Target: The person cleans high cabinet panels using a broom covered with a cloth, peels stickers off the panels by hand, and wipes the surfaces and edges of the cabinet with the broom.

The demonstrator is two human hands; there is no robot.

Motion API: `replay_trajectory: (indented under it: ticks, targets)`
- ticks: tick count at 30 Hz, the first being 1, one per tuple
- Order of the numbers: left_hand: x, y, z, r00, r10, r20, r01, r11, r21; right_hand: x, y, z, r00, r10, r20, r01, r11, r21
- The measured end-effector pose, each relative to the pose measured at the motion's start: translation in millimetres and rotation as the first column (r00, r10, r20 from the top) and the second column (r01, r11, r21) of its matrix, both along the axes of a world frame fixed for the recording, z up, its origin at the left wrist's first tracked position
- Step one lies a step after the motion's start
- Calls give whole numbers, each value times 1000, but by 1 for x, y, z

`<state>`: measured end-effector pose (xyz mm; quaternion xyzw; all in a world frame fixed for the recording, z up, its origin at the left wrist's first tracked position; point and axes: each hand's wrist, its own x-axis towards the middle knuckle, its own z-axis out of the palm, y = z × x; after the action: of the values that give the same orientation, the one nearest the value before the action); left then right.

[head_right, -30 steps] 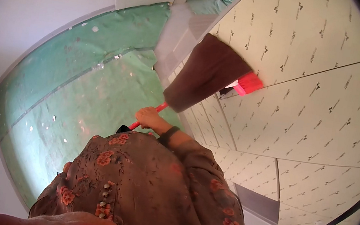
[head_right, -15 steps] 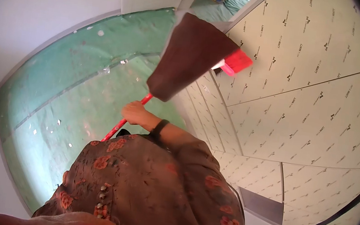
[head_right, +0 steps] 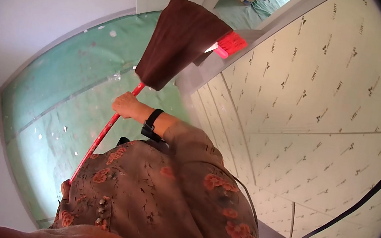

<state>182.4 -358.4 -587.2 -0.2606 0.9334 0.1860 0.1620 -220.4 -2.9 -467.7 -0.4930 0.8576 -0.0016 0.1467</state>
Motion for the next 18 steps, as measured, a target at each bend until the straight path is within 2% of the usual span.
replay_trajectory:
  ticks: [1, 9, 18]
  targets:
    - [-8, 6, 1, 1000, 13, 10, -13, 1000, -15, -9, 5, 1, 999, -9, 41, 5, 997, 75]
    - [-91, 30, 38, 992, 10, 124, 12, 985, -175, -76, 48, -34, 999, -37, 16, 37, 999, -17]
    - [-192, -6, 72, 994, -83, 69, 99, 954, -282, -134, 55, -51, 980, -187, -66, 178, 975, -130]
